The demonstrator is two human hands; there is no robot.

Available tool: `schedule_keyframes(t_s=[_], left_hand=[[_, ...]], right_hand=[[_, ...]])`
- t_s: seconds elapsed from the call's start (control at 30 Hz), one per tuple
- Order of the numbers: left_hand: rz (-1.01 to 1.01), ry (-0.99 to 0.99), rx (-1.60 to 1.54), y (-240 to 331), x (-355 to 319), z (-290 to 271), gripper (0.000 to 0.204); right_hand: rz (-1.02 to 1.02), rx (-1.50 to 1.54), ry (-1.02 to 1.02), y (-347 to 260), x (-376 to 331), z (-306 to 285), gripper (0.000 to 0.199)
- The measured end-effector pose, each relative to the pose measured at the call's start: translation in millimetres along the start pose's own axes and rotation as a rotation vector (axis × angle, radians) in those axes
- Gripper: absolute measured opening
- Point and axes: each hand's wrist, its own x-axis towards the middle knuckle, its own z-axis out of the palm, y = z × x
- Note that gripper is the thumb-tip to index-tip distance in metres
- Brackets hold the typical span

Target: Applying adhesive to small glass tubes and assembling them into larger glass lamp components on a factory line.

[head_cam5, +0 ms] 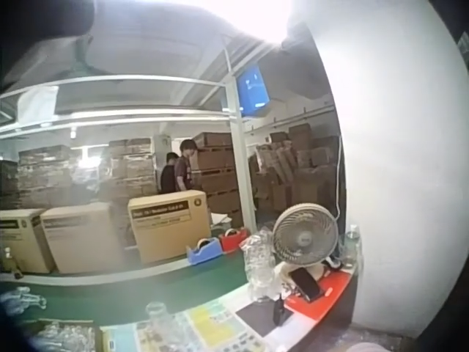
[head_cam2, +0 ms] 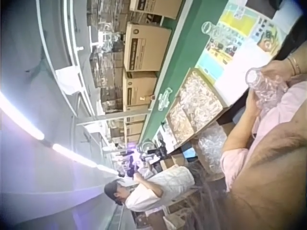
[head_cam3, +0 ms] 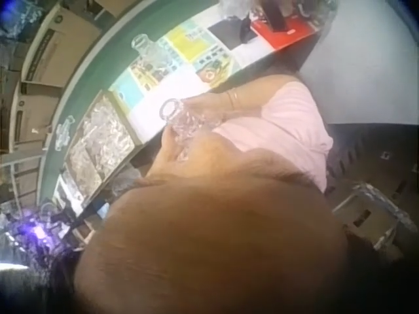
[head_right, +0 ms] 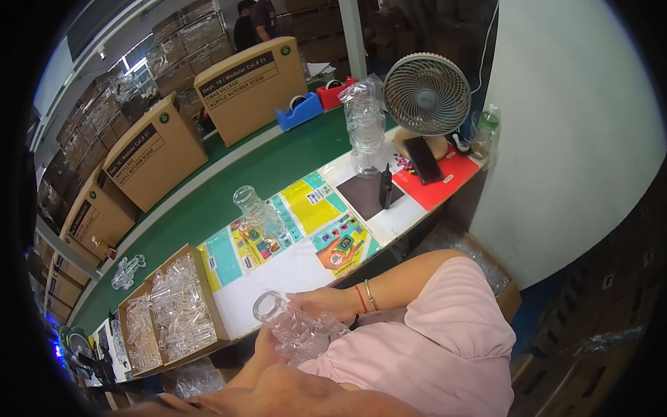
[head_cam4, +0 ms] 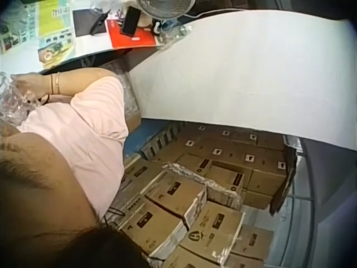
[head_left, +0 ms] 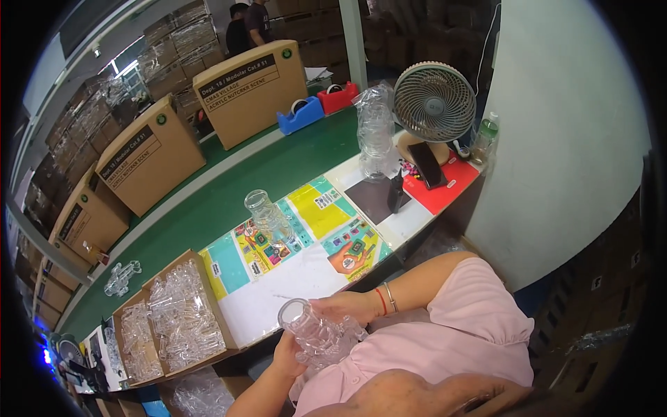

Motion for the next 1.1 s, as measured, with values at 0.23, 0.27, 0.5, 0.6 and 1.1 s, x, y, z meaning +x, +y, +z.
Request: schedule_keyframes(t_s=[0.23,0.27,0.5,0.6,1.1], left_hand=[[-0.04,0.111,-0.139,0.5,6.4,6.1,0.059],[0.003,0.076,-0.108,-1.9,6.8,7.2,0.059],[0.228,0.132,0.545,-0.4,-9.7,4.9,0.061],[0.285,-0.024,0.703,8.3,-17.2,8.7,0.065],[0.77,-0.257,1.072,11.5,-42.4,47.9,0.06]], right_hand=[[0.0,-0.045,0.168,-3.7,-3.5,12.8,0.058],[-0.002,-0.086,0.22,-2.6,-5.8,15.9,0.057],[-0.07,-0.464,0.312,-2.1,-8.4,25.6,0.059],[-0.06,-0.669,0.277,-5.2,-15.1,30.5,0.055],[-0.461,-1.231,-0.225,-11.1,-18.7,79.1,0.047]])
